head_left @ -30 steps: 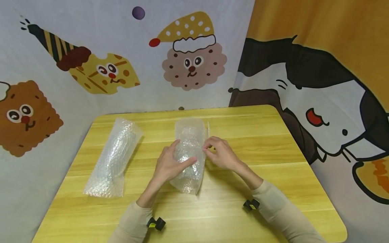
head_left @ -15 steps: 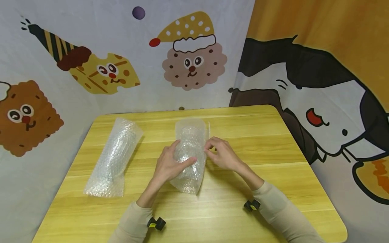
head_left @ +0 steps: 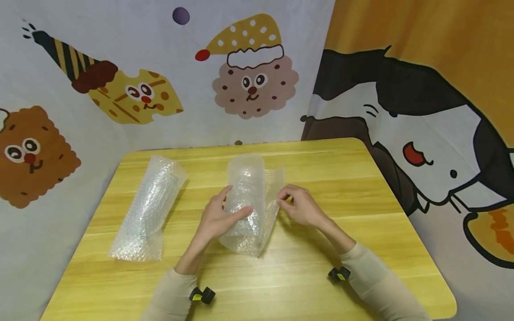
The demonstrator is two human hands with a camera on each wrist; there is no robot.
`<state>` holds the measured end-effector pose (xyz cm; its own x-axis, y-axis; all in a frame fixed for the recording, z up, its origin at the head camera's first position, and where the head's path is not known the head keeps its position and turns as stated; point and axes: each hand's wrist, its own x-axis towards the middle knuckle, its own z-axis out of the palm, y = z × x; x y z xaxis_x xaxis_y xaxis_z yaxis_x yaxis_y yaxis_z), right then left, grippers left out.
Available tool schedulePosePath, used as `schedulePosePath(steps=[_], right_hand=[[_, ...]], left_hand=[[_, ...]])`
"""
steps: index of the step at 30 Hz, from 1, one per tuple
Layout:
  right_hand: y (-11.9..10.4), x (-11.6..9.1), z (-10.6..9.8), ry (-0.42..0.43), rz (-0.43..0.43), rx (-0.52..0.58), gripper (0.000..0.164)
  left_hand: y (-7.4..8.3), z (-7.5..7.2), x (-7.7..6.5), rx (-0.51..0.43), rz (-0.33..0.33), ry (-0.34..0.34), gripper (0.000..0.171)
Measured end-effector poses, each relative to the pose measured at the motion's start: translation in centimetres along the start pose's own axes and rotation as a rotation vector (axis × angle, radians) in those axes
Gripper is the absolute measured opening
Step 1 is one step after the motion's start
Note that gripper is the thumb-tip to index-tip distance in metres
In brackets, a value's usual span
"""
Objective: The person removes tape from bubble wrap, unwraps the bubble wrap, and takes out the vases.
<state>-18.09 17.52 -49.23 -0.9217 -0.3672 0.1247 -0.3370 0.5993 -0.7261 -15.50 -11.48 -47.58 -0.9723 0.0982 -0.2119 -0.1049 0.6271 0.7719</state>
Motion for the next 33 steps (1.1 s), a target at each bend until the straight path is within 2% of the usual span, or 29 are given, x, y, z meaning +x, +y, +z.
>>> schedulePosePath(steps=[8,15,26,33], right_hand=[[0.6,-0.5,-0.3,0.031,0.012,0.000,0.007],[1.9,-1.5,-0.8,0.019,0.071,0.015,0.004],[3.2,-2.8,-2.2,-0.007,0.077,0.065,0.009],[3.4,-3.3,-3.9,0.066,0.053,0.042,0.015]], left_hand=[[-0.1,0.0,-0.1,-0.008,-0.006,0.005,0.110],[-0.2,-0.1,-0.1,-0.005,-0.001,0.002,0.110],[-0.2,-0.1,-0.2,-0.015,0.002,0.004,0.110],[-0.3,-0.1,-0.2,-0.013,-0.003,0.001,0.111]])
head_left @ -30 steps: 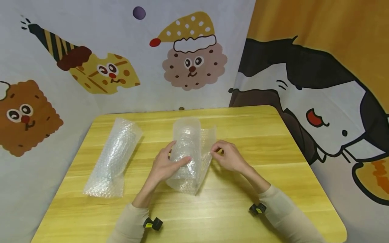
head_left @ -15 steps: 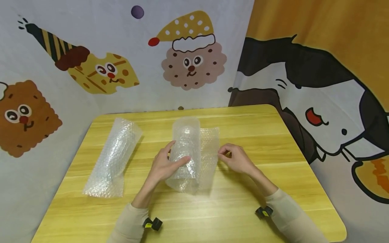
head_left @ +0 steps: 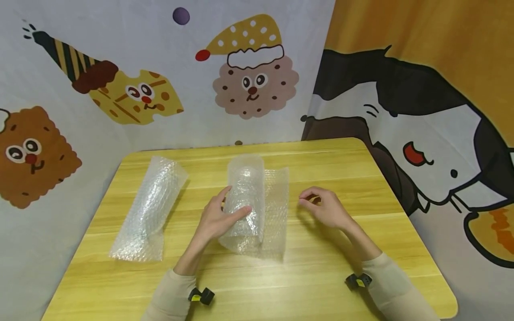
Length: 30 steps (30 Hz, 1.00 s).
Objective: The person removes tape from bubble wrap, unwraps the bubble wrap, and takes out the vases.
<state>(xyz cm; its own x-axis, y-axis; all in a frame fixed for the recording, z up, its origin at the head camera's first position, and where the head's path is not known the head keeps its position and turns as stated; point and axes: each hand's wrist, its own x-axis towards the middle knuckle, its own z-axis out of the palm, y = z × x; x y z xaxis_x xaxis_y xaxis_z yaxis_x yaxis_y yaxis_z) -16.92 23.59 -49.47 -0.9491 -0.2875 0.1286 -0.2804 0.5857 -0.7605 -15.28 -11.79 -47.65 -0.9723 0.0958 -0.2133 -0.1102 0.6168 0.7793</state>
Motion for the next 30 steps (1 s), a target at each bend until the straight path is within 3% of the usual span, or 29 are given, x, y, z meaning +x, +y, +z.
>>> schedulePosePath(steps=[8,12,19,24,30], right_hand=[[-2.4,1.0,-0.7,0.069,-0.116,0.013,0.020],[-4.2,1.8,0.0,0.006,-0.167,-0.031,0.028],[-6.0,2.4,1.9,-0.154,-0.217,-0.263,0.050],[-5.9,2.3,3.1,-0.213,-0.251,-0.372,0.055],[-5.0,1.7,3.8,-0.250,-0.218,-0.395,0.058]], left_hand=[[0.0,-0.1,0.1,0.000,0.009,0.005,0.112],[-0.1,-0.1,0.0,-0.004,0.009,0.005,0.111],[-0.1,-0.1,0.0,-0.004,0.004,0.013,0.111],[-0.1,-0.1,0.0,-0.005,0.000,0.005,0.110],[-0.1,-0.1,-0.1,-0.003,-0.006,-0.007,0.108]])
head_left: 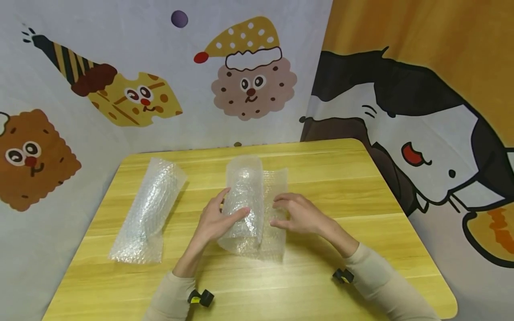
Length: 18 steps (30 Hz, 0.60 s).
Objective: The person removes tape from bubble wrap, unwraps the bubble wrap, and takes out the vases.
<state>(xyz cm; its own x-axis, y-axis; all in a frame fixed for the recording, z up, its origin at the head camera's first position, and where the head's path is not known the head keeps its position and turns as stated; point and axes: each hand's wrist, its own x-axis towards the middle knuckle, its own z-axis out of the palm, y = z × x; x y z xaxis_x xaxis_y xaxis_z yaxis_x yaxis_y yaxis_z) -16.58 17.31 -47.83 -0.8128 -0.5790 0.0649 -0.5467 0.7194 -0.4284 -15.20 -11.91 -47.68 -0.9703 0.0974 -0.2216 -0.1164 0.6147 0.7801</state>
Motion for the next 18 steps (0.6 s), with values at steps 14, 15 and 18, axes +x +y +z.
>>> schedulePosePath(steps=[14,15,18], right_hand=[[0.9,-0.9,1.9,-0.089,0.035,-0.103,0.076],[1.0,-1.0,2.0,-0.103,0.044,-0.108,0.077],[1.1,-1.2,2.2,-0.125,0.048,-0.123,0.082]], left_hand=[[-0.3,-0.1,0.0,-0.010,-0.008,0.002,0.111],[-0.3,-0.1,0.0,-0.011,-0.007,0.002,0.111],[-0.3,0.0,0.1,-0.013,0.002,0.004,0.111]])
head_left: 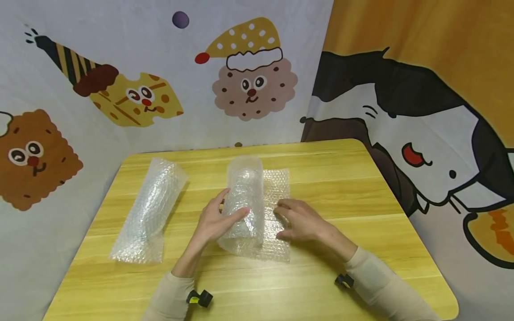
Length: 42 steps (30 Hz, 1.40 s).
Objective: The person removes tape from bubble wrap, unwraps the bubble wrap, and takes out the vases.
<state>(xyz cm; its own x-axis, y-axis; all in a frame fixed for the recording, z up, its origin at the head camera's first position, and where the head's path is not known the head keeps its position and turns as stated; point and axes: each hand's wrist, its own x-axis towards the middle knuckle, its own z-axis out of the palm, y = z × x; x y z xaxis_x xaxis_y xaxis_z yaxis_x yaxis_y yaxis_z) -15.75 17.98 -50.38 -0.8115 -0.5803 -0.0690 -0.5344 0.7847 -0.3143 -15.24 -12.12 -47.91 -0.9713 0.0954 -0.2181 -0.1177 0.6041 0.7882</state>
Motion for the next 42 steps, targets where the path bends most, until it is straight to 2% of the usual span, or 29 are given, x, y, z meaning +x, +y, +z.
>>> schedulePosePath(steps=[8,20,26,30,42], right_hand=[[1.0,-0.4,0.0,0.008,0.024,0.004,0.084],[3.0,-0.4,-0.9,0.007,0.041,-0.020,0.081],[4.2,-0.6,-1.4,-0.002,0.048,-0.023,0.091],[5.1,-0.9,-1.8,-0.012,0.063,-0.002,0.095],[7.1,-2.0,-2.9,-0.039,0.105,0.075,0.094]], left_hand=[[0.3,0.6,0.6,0.016,0.033,0.004,0.110],[1.8,2.5,1.8,0.045,0.055,0.012,0.111],[2.6,3.6,2.4,0.075,0.080,0.008,0.111],[3.2,4.4,2.7,0.074,0.095,0.001,0.111],[4.5,6.3,3.3,0.076,0.114,-0.011,0.112]])
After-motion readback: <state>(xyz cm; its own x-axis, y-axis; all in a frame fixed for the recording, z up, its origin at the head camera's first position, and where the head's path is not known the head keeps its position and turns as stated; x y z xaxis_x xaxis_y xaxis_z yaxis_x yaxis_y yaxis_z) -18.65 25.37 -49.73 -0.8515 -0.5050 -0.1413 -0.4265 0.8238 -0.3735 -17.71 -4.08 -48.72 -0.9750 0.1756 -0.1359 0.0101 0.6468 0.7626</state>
